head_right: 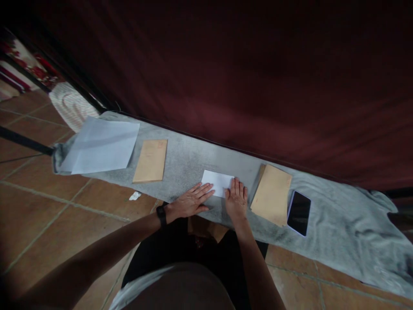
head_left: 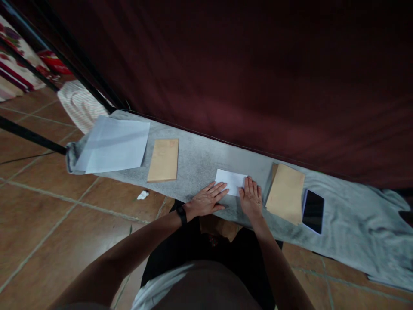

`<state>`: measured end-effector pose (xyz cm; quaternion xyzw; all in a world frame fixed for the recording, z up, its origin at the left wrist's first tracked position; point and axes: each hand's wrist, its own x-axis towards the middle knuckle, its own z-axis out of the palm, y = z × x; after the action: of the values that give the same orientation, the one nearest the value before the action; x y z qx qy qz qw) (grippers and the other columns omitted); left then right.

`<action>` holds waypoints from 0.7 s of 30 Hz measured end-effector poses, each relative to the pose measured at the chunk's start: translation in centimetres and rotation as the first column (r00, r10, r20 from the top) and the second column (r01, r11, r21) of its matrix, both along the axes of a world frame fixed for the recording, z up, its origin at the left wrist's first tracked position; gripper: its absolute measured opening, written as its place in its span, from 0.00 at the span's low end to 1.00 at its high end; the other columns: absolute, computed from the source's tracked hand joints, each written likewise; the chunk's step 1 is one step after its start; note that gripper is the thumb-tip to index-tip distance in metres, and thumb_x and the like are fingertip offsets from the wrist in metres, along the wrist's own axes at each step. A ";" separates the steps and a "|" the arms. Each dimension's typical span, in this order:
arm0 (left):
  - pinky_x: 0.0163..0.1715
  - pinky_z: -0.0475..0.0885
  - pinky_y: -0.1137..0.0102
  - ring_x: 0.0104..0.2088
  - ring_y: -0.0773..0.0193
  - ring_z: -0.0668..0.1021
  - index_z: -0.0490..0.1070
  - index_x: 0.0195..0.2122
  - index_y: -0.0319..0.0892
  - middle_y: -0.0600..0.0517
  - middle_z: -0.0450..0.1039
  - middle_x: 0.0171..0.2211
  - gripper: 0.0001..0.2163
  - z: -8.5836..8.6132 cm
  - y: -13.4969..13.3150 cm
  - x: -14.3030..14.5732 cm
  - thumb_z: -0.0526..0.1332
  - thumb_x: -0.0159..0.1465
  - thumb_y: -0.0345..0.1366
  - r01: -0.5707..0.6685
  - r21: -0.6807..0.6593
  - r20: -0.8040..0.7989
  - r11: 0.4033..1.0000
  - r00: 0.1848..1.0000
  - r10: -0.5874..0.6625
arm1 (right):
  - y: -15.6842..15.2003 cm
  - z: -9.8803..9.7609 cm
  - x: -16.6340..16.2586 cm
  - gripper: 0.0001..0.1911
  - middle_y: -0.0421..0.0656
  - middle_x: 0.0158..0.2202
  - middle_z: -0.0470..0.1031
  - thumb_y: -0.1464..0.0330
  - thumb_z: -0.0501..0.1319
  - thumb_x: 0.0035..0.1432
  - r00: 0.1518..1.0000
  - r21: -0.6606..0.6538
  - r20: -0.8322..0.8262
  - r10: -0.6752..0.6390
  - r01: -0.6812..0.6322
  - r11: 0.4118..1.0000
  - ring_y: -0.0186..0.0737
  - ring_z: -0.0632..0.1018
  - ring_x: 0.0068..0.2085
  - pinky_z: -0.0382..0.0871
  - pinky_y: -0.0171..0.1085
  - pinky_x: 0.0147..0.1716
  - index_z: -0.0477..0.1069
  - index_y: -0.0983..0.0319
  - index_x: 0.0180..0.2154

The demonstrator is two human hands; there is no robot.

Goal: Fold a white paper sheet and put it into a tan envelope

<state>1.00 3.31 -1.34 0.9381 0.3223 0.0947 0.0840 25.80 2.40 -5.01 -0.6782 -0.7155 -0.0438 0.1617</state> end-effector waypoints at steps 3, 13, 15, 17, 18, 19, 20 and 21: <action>0.71 0.46 0.58 0.73 0.57 0.52 0.52 0.72 0.41 0.42 0.50 0.73 0.31 0.3 -0.3 -0.5 0.53 0.73 0.52 -0.018 -0.008 0.021 1.000 1.000 0.018 | -0.3 0.1 0.3 0.31 0.53 0.71 0.58 0.58 0.42 0.75 1.000 -0.016 -0.011 -0.005 0.005 1.000 0.54 0.60 0.70 0.51 0.56 0.67 0.51 0.65 0.72; 0.71 0.51 0.57 0.73 0.55 0.55 0.52 0.72 0.39 0.41 0.52 0.73 0.30 0.7 -0.9 -1.4 0.51 0.74 0.49 -0.080 0.022 -0.007 0.997 0.997 0.080 | -1.2 1.1 1.1 0.29 0.58 0.70 0.59 0.63 0.44 0.74 0.990 0.032 -0.134 -0.052 0.057 0.998 0.52 0.61 0.70 0.57 0.55 0.66 0.51 0.68 0.71; 0.70 0.51 0.57 0.73 0.55 0.55 0.52 0.72 0.39 0.40 0.52 0.72 0.30 0.5 -0.9 -1.4 0.52 0.74 0.49 -0.087 0.037 -0.001 0.996 0.996 0.087 | -1.6 1.8 0.2 0.29 0.58 0.71 0.57 0.66 0.42 0.74 0.987 0.045 -0.153 -0.047 0.055 0.998 0.52 0.60 0.71 0.58 0.55 0.66 0.49 0.69 0.72; 0.70 0.52 0.56 0.72 0.55 0.56 0.52 0.72 0.39 0.40 0.53 0.72 0.30 0.3 -0.9 -1.4 0.52 0.73 0.49 -0.088 0.049 0.006 0.995 0.996 0.088 | -2.3 2.4 -1.6 0.29 0.56 0.72 0.56 0.67 0.42 0.74 0.988 0.026 -0.154 0.018 -0.015 1.000 0.50 0.58 0.72 0.57 0.54 0.67 0.49 0.69 0.72; 0.70 0.52 0.56 0.72 0.55 0.56 0.52 0.72 0.39 0.40 0.53 0.72 0.30 0.2 -0.8 -1.4 0.52 0.73 0.49 -0.085 0.054 0.009 0.995 0.996 0.085 | -2.7 2.7 -2.6 0.29 0.54 0.72 0.55 0.66 0.43 0.74 0.985 0.002 -0.150 0.086 -0.087 0.996 0.49 0.58 0.72 0.56 0.53 0.68 0.50 0.68 0.72; 0.71 0.52 0.56 0.72 0.55 0.56 0.53 0.72 0.39 0.40 0.53 0.72 0.30 0.1 -0.8 -1.4 0.52 0.73 0.48 -0.081 0.057 0.011 0.995 0.997 0.080 | -3.2 2.9 -3.6 0.28 0.52 0.72 0.56 0.65 0.45 0.74 0.978 -0.018 -0.143 0.149 -0.153 0.988 0.48 0.58 0.72 0.56 0.52 0.68 0.52 0.66 0.71; 0.71 0.53 0.56 0.72 0.55 0.56 0.53 0.72 0.39 0.40 0.54 0.72 0.29 0.1 -0.8 -1.4 0.52 0.73 0.48 -0.078 0.062 0.013 0.995 0.997 0.078 | -3.7 2.9 -4.6 0.28 0.50 0.72 0.57 0.64 0.46 0.75 0.968 -0.040 -0.132 0.214 -0.221 0.975 0.47 0.59 0.71 0.55 0.51 0.68 0.53 0.64 0.71; 0.70 0.53 0.56 0.72 0.55 0.56 0.54 0.71 0.39 0.40 0.54 0.72 0.29 0.0 -0.7 -1.4 0.52 0.74 0.48 -0.078 0.065 0.013 0.995 0.997 0.077 | -4.2 2.9 -5.3 0.28 0.50 0.72 0.57 0.64 0.47 0.74 0.962 -0.055 -0.123 0.243 -0.251 0.966 0.47 0.60 0.71 0.55 0.51 0.68 0.54 0.63 0.71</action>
<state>-0.40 2.58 -1.32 0.9266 0.3549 0.1136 0.0510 20.49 -1.79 -2.10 -0.5903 -0.7851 0.0412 0.1830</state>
